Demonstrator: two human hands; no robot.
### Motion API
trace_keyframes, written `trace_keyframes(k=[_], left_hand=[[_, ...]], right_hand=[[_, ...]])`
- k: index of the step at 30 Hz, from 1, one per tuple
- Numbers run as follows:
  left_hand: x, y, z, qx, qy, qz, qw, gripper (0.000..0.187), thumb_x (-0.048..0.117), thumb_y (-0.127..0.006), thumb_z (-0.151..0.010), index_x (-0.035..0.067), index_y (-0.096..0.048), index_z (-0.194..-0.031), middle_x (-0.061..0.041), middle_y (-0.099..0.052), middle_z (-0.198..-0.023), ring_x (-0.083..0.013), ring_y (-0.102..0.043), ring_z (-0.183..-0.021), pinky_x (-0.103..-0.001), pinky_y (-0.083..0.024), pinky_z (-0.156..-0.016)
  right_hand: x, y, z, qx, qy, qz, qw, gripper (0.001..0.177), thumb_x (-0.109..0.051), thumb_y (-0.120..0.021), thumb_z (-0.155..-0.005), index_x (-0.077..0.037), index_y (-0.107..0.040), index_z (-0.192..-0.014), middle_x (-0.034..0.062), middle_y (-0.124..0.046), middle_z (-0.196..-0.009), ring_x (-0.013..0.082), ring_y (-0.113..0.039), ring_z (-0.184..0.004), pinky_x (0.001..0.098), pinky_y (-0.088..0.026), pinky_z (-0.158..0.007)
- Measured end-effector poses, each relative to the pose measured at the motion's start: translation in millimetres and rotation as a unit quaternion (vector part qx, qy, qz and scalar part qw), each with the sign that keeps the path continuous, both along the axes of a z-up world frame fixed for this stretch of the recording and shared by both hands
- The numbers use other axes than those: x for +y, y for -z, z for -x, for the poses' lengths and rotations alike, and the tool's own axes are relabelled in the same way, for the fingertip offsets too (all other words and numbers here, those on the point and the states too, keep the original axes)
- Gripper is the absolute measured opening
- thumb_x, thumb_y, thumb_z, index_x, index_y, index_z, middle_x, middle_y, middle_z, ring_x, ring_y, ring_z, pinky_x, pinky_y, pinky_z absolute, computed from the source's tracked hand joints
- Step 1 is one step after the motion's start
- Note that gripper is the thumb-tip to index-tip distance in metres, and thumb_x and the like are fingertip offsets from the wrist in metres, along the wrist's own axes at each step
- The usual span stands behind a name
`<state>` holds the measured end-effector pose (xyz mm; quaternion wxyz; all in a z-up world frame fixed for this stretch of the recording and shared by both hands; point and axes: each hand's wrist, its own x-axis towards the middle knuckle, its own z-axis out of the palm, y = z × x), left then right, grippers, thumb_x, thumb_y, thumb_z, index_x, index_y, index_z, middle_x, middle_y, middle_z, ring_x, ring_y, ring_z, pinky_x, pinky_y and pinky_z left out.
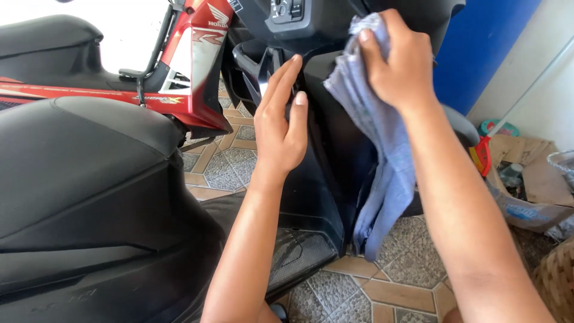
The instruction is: The person wipes the front fairing of a black Honda motorcycle using a gray cloth. They hold the motorcycle with their left hand and scrub the surface with their right hand, moving from the upper section down to the lower side panel.
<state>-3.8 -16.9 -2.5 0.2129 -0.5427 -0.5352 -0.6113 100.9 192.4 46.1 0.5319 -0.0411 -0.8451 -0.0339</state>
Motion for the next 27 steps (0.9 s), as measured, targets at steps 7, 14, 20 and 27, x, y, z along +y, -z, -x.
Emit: trace_keyframes(k=[7,14,20,27], left_hand=[[-2.3,4.6,3.3,-0.017,0.047,-0.001,0.999,0.041,0.020,-0.041,-0.112,0.009,-0.046,-0.151,-0.012,-0.052,-0.156,-0.0292,-0.049,-0.151,-0.043,-0.042,-0.128],[5.3,-0.7,7.7,-0.111,0.072,-0.066,0.989,0.044,0.029,-0.037,-0.106,0.002,-0.059,-0.133,-0.015,-0.064,-0.133,-0.0256,-0.060,-0.125,-0.036,-0.047,-0.108],[0.7,-4.5,8.1,-0.185,0.071,-0.098,0.975,0.047,0.038,-0.037,-0.103,0.004,-0.068,-0.112,-0.010,-0.071,-0.107,-0.0195,-0.064,-0.101,-0.033,-0.050,-0.087],[-8.9,3.8,7.2,-0.196,0.104,-0.077,0.972,0.042,0.036,-0.043,-0.105,0.006,-0.066,-0.121,-0.006,-0.071,-0.111,-0.0157,-0.063,-0.103,-0.029,-0.050,-0.089]], right_hand=[[-29.0,4.0,10.5,0.005,0.015,0.018,1.000,0.035,-0.025,-0.046,-0.115,0.002,-0.066,-0.127,0.0200,-0.072,-0.115,0.0347,-0.067,-0.099,0.0461,-0.050,-0.086],[-102.5,-3.0,28.6,0.024,-0.078,-0.055,0.995,0.023,-0.018,-0.052,-0.105,-0.001,-0.066,-0.114,0.0158,-0.069,-0.116,0.0368,-0.063,-0.109,0.0523,-0.042,-0.103],[-95.6,-8.7,31.3,-0.015,-0.059,-0.122,0.991,0.023,-0.024,-0.064,-0.106,-0.001,-0.068,-0.109,0.0142,-0.068,-0.108,0.0329,-0.062,-0.103,0.0461,-0.047,-0.097],[-100.3,-7.9,29.7,0.020,-0.010,-0.122,0.992,0.025,-0.025,-0.064,-0.107,-0.001,-0.068,-0.109,0.0132,-0.070,-0.107,0.0319,-0.061,-0.099,0.0418,-0.049,-0.086]])
